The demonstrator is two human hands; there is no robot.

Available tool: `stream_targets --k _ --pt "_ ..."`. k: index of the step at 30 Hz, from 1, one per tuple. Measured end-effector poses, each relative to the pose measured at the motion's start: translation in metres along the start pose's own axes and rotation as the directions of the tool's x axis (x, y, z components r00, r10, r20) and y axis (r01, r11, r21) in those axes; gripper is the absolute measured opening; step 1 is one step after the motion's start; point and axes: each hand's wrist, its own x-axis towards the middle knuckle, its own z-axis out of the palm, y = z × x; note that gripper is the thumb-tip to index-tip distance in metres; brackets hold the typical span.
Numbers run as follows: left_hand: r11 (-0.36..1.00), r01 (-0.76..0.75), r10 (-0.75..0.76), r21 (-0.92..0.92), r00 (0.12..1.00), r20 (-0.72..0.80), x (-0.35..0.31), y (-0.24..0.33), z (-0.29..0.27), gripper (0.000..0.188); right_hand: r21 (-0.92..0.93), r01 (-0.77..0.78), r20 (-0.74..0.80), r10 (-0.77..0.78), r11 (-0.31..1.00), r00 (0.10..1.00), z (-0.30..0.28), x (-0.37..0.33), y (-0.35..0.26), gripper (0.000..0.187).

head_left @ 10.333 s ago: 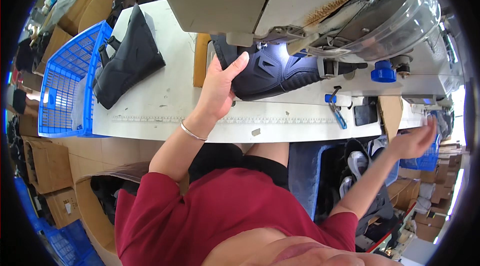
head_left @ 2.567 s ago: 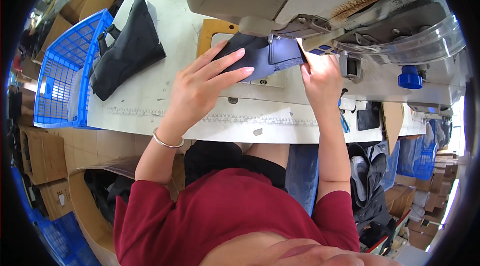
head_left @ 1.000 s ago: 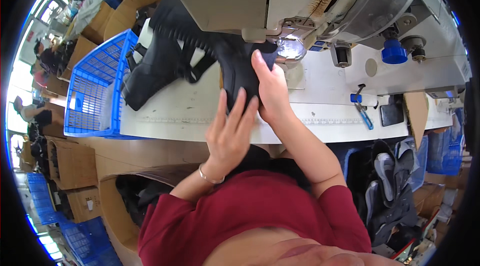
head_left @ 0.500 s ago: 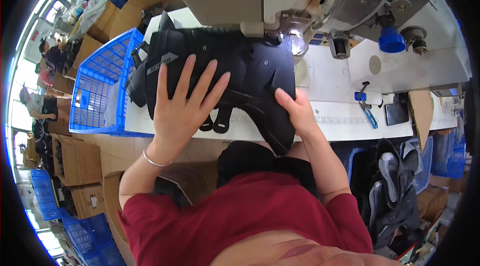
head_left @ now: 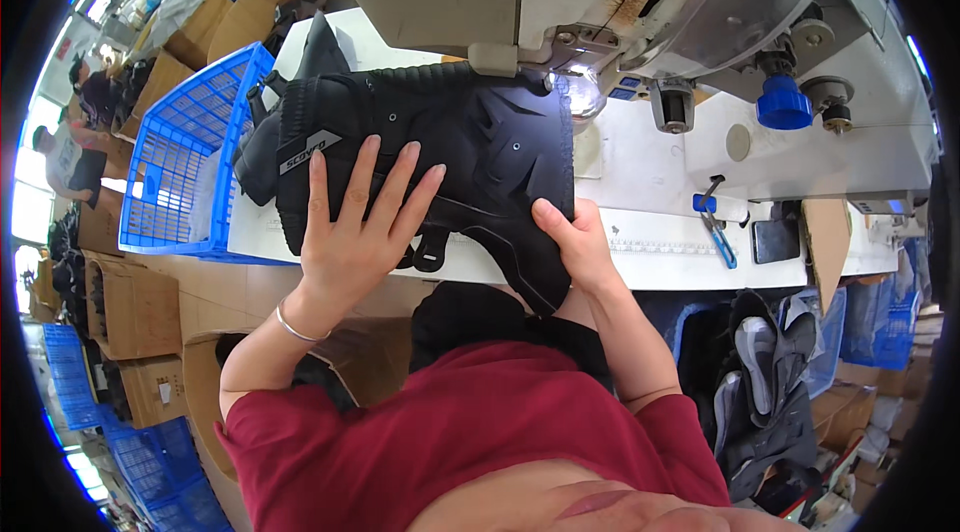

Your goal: The person sews the upper components of black boots using an industrial sewing machine.

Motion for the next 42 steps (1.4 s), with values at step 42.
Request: stream_targets --k 42 --pt "0.869 -0.053 0.166 -0.491 0.968 0.190 0.096 -0.090 0.054 0.055 0.164 0.101 -0.205 -0.067 0.981 0.977 0.024 0.039 -0.032 0.019"
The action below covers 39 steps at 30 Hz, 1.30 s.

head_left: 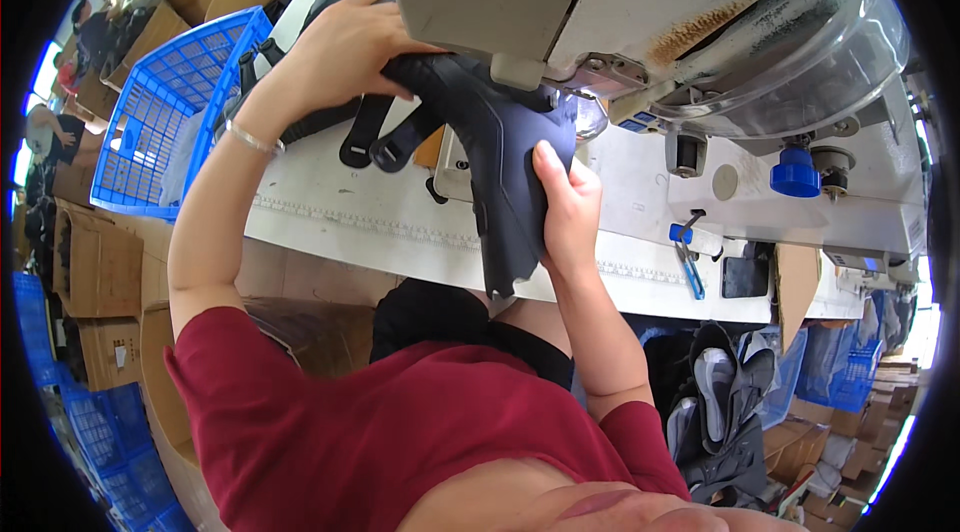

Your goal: The person sews the upper components of black boots using an industrial sewing machine.

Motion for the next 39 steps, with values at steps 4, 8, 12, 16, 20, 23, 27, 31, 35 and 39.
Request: stream_targets --k 4,8,12,16,20,23,27,31,35,39 --pt "0.996 0.054 -0.052 -0.074 0.998 0.021 0.012 -0.008 0.003 0.054 0.037 0.007 0.005 -0.007 0.999 1.000 0.000 0.012 -0.002 0.018" --pt "0.992 0.117 -0.113 -0.050 0.991 0.078 0.016 -0.005 0.000 0.052 0.054 -0.033 0.054 0.030 0.998 0.998 -0.011 0.008 0.001 0.020" --pt "1.000 -0.022 0.022 0.009 1.000 0.013 0.006 -0.010 0.011 0.052 0.070 0.016 0.000 -0.016 0.997 1.000 -0.034 -0.004 0.020 0.020" --pt "0.980 -0.029 0.055 0.199 0.990 -0.126 -0.016 0.009 0.019 0.056 -0.001 0.105 -0.137 -0.104 0.994 0.985 -0.050 -0.013 0.050 0.025" --pt "0.979 0.102 -0.087 0.175 0.992 -0.093 -0.062 0.036 0.009 0.054 -0.392 0.244 0.107 -0.220 0.887 0.970 -0.075 -0.028 0.095 0.045" --pt "0.954 0.277 -0.275 -0.117 0.961 0.035 -0.104 0.043 -0.008 0.046 -0.482 0.421 0.291 -0.314 0.768 0.904 -0.049 -0.031 0.088 0.040" --pt "0.513 0.477 -0.374 -0.714 0.873 0.314 -0.155 0.039 0.005 0.036 -0.480 0.636 0.505 -0.402 0.604 0.764 -0.014 -0.030 0.079 0.037" --pt "-0.135 0.614 -0.410 -0.777 0.680 0.608 -0.195 0.052 0.020 0.028 -0.508 0.721 0.383 -0.626 0.472 0.680 0.011 -0.026 0.055 0.048" --pt "-0.296 0.604 -0.347 -0.740 0.654 0.672 -0.199 0.067 0.043 0.029 -0.580 0.687 0.525 -0.444 0.437 0.726 0.017 -0.018 0.034 0.051" --pt "-0.431 0.572 -0.216 -0.698 0.685 0.695 -0.220 0.069 0.076 0.028 -0.532 0.459 0.343 -0.314 0.711 0.885 0.010 -0.014 0.029 0.040"
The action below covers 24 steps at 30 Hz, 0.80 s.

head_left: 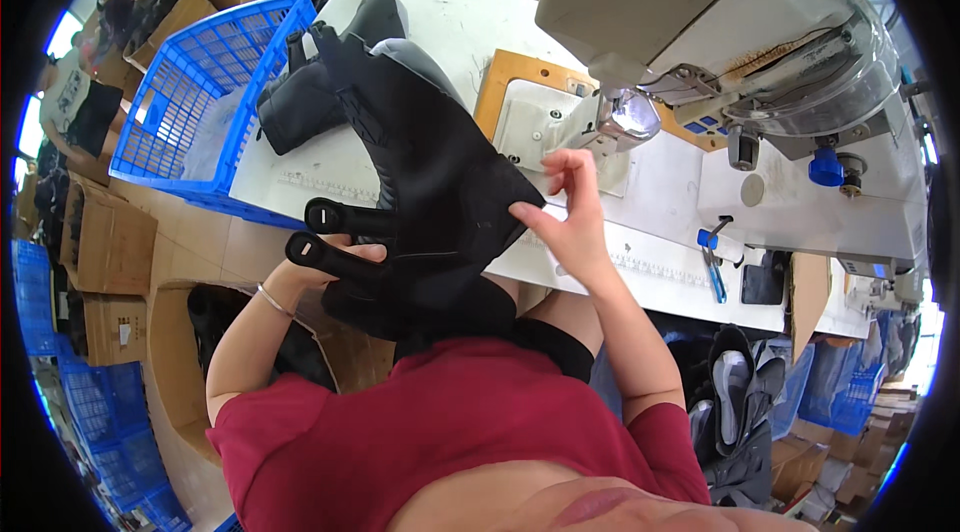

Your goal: The person sews the upper components of black boots using an industrial sewing machine.

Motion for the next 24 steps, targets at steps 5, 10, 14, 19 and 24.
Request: stream_targets --k 5,10,14,19,24 --pt "0.991 0.073 -0.081 -0.109 0.995 -0.066 0.000 0.005 0.024 0.025 -0.002 -0.104 0.400 0.096 0.995 0.911 -0.017 -0.008 -0.009 0.025" --pt "0.610 0.162 -0.068 0.776 0.986 -0.153 -0.007 0.052 -0.030 0.034 -0.338 0.095 0.619 0.145 0.936 0.772 -0.026 -0.018 -0.020 0.030" --pt "0.259 -0.402 0.599 0.878 0.780 0.180 -0.011 0.168 0.026 0.019 -0.380 0.187 0.652 0.118 0.906 0.749 -0.021 -0.024 -0.022 0.030" --pt "0.567 -0.136 -0.567 0.812 0.651 0.505 0.082 0.159 0.068 0.039 -0.238 0.422 0.747 -0.113 0.875 0.655 0.001 -0.022 -0.033 0.026" --pt "0.043 -0.226 -0.513 0.973 0.831 0.215 0.125 0.170 0.047 0.045 -0.296 0.395 0.652 -0.118 0.870 0.749 -0.003 -0.031 -0.014 0.026"
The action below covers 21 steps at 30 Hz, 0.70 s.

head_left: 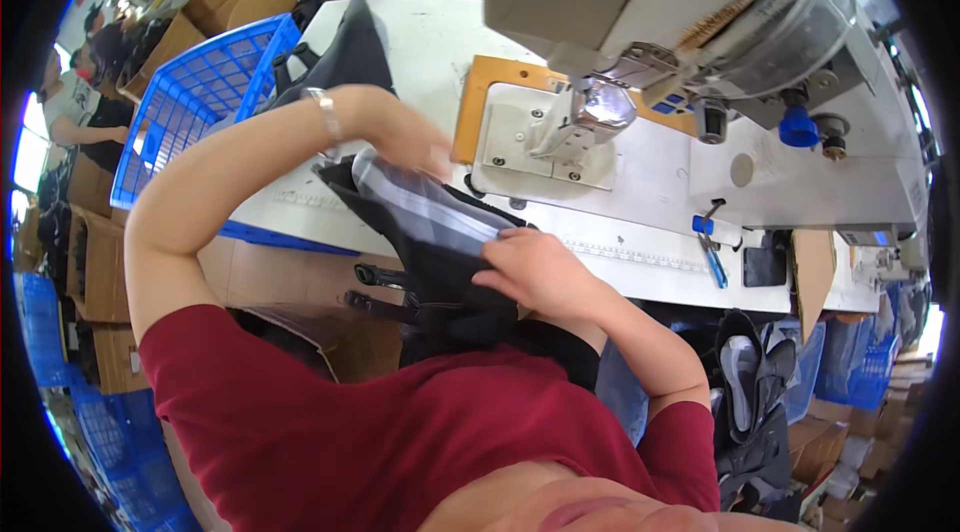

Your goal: The person sews the upper components of black boots using an industrial sewing machine.

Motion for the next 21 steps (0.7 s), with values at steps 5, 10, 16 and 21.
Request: stream_targets --k 5,10,16,21 --pt "0.916 0.269 0.271 0.298 0.134 -0.953 -0.070 0.061 0.017 0.029 0.259 -0.408 -0.208 0.463 0.876 0.862 -0.032 -0.015 0.014 0.020" --pt "0.953 0.152 0.178 0.261 0.415 -0.892 -0.037 0.120 0.122 0.070 0.758 -0.095 -0.471 0.642 0.646 0.605 -0.021 -0.011 0.021 0.021" --pt "0.798 0.553 0.200 0.239 0.131 -0.971 -0.016 0.106 0.131 0.054 0.855 0.126 -0.505 0.748 0.504 0.430 -0.016 0.007 0.014 0.021" --pt "0.755 0.595 0.258 0.277 0.119 -0.959 -0.008 0.088 0.118 0.044 0.879 0.184 -0.473 0.766 0.439 0.436 -0.015 0.014 0.018 0.018"
